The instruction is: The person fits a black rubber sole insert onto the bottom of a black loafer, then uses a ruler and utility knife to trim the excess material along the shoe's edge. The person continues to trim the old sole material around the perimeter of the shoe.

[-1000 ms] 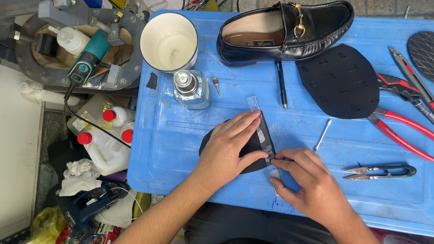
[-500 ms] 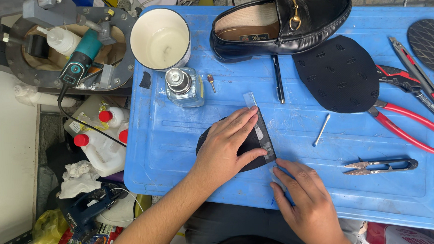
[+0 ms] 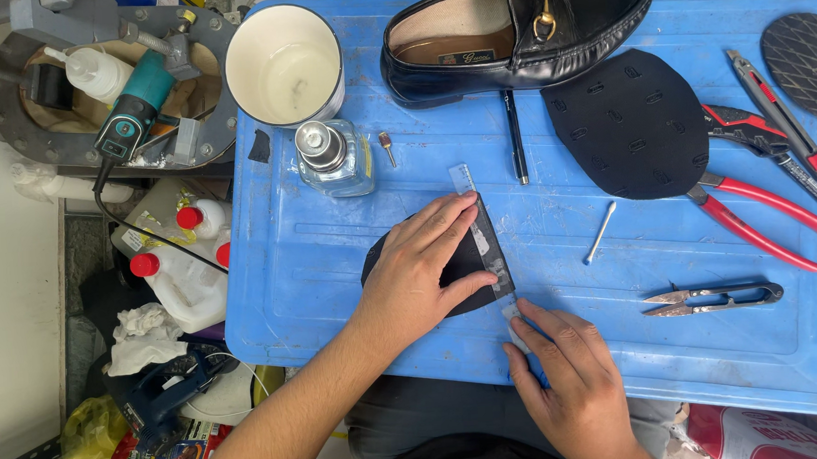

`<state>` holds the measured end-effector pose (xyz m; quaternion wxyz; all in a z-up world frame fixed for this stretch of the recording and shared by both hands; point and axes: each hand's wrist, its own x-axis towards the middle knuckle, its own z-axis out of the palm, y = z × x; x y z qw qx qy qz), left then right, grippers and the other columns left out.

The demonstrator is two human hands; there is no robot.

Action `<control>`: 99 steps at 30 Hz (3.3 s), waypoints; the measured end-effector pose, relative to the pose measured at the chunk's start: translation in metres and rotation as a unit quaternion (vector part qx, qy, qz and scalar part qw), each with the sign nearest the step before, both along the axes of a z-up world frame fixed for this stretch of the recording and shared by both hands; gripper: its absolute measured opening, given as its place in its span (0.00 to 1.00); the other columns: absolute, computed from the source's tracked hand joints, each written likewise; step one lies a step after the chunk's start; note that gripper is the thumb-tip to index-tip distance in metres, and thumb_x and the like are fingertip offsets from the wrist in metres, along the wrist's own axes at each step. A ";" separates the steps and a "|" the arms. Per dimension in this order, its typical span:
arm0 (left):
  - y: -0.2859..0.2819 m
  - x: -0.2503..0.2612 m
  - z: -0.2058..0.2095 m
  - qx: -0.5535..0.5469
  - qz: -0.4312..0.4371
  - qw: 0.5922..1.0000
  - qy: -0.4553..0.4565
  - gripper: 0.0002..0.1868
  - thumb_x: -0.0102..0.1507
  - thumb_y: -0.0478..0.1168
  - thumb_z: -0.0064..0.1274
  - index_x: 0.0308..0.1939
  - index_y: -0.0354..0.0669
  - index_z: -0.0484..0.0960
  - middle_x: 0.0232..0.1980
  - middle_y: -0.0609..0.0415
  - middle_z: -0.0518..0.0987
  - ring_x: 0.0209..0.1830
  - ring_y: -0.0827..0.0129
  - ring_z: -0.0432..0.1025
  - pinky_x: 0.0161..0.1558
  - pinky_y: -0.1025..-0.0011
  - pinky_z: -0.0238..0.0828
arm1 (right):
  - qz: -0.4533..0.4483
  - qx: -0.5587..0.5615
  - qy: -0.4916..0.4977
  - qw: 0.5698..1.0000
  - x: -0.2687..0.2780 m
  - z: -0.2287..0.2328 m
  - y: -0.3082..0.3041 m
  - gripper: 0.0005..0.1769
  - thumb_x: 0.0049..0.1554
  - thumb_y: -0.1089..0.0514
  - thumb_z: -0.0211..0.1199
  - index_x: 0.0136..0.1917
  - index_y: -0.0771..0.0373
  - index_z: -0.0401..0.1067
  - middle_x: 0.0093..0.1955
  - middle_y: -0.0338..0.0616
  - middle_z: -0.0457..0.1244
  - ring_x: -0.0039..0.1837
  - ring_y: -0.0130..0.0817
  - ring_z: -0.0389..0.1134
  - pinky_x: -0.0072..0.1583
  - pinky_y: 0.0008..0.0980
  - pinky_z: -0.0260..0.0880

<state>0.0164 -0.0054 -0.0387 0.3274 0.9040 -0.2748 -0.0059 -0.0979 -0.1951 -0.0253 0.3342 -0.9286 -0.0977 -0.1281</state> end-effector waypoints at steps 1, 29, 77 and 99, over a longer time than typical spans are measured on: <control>0.000 0.000 0.000 0.001 0.001 1.000 0.003 0.42 0.60 0.58 0.63 0.70 0.36 0.71 0.74 0.50 0.70 0.75 0.56 0.64 0.69 0.54 0.63 | 0.000 0.000 0.001 1.000 -0.001 0.000 0.000 0.18 0.48 0.63 0.73 0.54 0.66 0.78 0.61 0.46 0.68 0.60 0.42 0.69 0.61 0.38 0.71; -0.002 0.000 0.001 0.000 0.004 1.000 -0.002 0.42 0.59 0.57 0.64 0.69 0.35 0.72 0.74 0.50 0.70 0.75 0.56 0.64 0.69 0.53 0.63 | 0.010 0.013 0.011 1.000 0.001 -0.003 -0.006 0.16 0.48 0.63 0.73 0.51 0.66 0.79 0.60 0.46 0.69 0.59 0.40 0.71 0.59 0.37 0.72; -0.029 -0.008 0.014 0.045 0.014 0.999 -0.022 0.25 0.54 0.51 0.64 0.43 0.31 0.85 0.55 0.47 0.81 0.70 0.52 0.68 0.68 0.48 0.64 | -0.138 -0.210 -0.049 0.967 0.031 0.044 -0.172 0.06 0.65 0.70 0.67 0.55 0.64 0.78 0.55 0.46 0.70 0.56 0.41 0.70 0.60 0.34 0.71; -0.024 -0.007 0.008 0.024 0.021 0.998 -0.054 0.16 0.62 0.44 0.62 0.43 0.32 0.86 0.57 0.47 0.80 0.66 0.50 0.72 0.62 0.59 0.73 | -0.153 -0.113 0.039 0.981 0.162 -0.032 -0.252 0.19 0.55 0.69 0.74 0.60 0.70 0.78 0.48 0.53 0.69 0.47 0.34 0.71 0.46 0.32 0.72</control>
